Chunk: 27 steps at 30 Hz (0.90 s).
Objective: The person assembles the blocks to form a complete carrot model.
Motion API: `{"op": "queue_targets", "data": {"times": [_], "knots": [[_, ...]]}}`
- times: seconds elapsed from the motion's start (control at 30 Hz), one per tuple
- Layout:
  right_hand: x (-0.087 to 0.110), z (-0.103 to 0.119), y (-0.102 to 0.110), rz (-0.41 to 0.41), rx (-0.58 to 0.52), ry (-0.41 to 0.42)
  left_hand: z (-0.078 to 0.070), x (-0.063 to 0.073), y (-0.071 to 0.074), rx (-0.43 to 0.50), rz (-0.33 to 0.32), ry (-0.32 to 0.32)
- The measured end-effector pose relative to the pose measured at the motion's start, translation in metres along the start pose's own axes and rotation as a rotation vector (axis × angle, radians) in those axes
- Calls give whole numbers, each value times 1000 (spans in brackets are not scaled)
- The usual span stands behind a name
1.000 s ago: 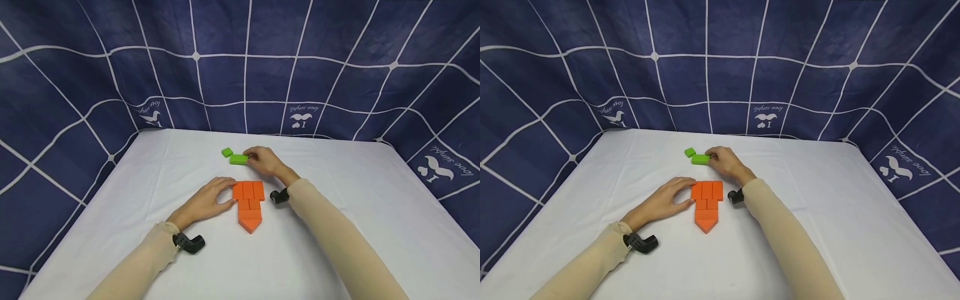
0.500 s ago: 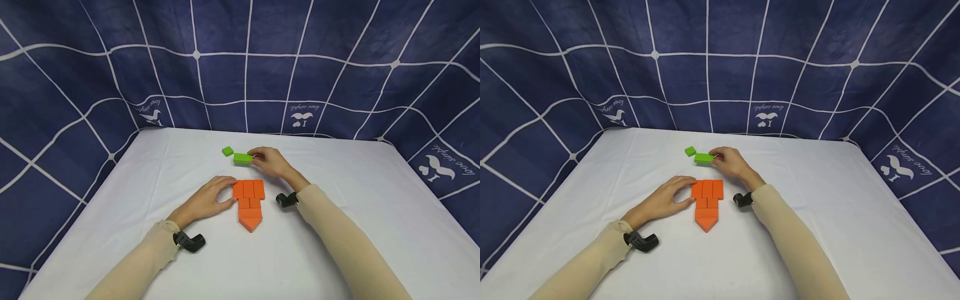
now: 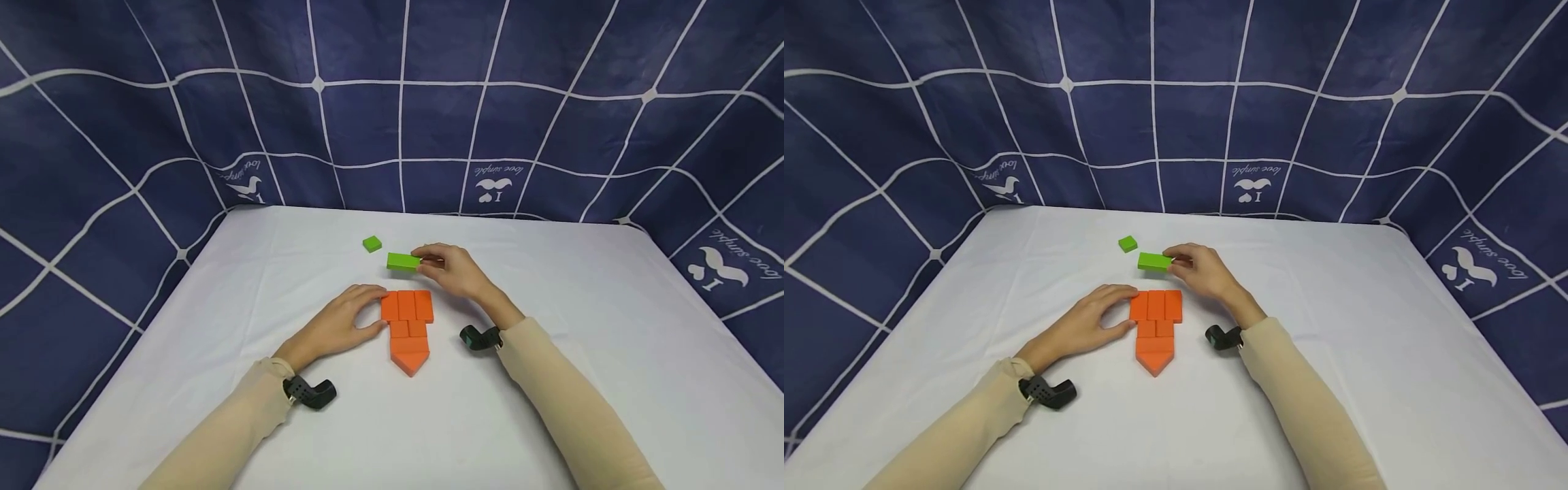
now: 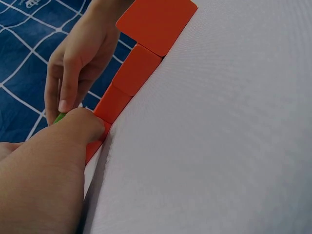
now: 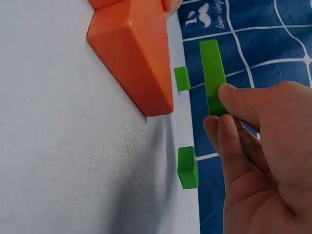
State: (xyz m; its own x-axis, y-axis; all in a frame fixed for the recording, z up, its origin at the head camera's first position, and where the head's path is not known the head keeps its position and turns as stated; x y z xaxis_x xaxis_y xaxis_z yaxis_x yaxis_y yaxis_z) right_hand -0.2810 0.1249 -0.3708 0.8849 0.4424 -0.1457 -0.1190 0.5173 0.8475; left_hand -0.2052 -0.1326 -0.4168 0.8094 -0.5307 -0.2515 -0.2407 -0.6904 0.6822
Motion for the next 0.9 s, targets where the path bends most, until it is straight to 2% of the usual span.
{"op": "queue_targets", "data": {"times": [0.2, 0.4, 0.9], "knots": [[1, 4, 7, -12, -51, -11, 0, -5, 3, 16, -15, 5], [7, 0, 2, 7, -80, -29, 1, -4, -2, 31, -2, 11], [13, -7, -1, 47, -44, -6, 1, -2, -5, 20, -18, -20]]}}
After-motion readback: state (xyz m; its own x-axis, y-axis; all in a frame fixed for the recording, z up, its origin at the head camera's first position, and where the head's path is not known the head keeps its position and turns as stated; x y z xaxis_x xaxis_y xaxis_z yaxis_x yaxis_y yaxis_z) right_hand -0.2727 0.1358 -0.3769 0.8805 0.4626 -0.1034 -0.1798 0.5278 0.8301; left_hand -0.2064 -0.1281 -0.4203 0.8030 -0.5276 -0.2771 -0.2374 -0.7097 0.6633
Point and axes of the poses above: each hand's wrist, its own x-axis away from the middle knuckle, its own y-axis out of the back of the hand, z = x × y, the point moved 1 cm from there along -x, towards the middle knuckle, and after that the axes turned 15 degrees about x, right-handed, at the moved point
